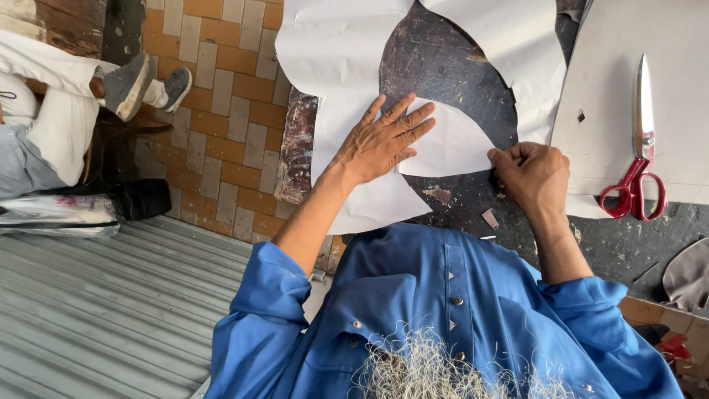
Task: The person uses red-handled scissors to cut a white paper pattern on a dark work table. They trim the edges of a pre-drawn shape, then cut a smaller piece from the same sheet, and finally compare the cut piece to a printed reference image of a leather vest.
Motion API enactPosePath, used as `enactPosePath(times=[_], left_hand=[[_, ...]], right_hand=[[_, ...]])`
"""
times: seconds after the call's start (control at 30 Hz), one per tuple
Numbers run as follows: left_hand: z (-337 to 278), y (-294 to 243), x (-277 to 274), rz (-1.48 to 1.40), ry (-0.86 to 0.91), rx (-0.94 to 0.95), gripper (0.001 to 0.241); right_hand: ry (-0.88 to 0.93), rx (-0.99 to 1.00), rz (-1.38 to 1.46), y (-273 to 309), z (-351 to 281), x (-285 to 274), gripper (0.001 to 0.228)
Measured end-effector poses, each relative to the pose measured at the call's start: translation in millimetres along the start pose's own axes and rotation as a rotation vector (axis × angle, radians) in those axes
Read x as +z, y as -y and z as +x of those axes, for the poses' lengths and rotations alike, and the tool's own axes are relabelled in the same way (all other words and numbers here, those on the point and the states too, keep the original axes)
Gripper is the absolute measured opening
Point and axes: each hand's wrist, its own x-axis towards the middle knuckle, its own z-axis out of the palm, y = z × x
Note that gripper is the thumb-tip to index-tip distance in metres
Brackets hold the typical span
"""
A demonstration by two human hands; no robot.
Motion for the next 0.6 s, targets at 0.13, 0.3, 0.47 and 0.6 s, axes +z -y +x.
enactPosePath(times=[0.13, 0.3, 0.47, 0.6], left_hand=[[0, 10, -1, -0.004, 0.006, -0.009, 0.064], [1, 9, -10, 0.036, 0.068, -0.009, 0.071], [3, 12, -22, -0.008, 0.090, -0.059, 0.098], [3, 16, -33, -0.001, 0.123, -0.080, 0.116]], right_hand=[[-0.155, -0.160, -0.376, -1, -5, 4, 0.034], [-0.076, -0.971, -0.776, 17, -7, 39, 0.050], [0.141, -0.872, -0.512, 9, -9, 60, 0.077], [0.089, -0.742, -0.551, -16, -16, 50, 0.089]])
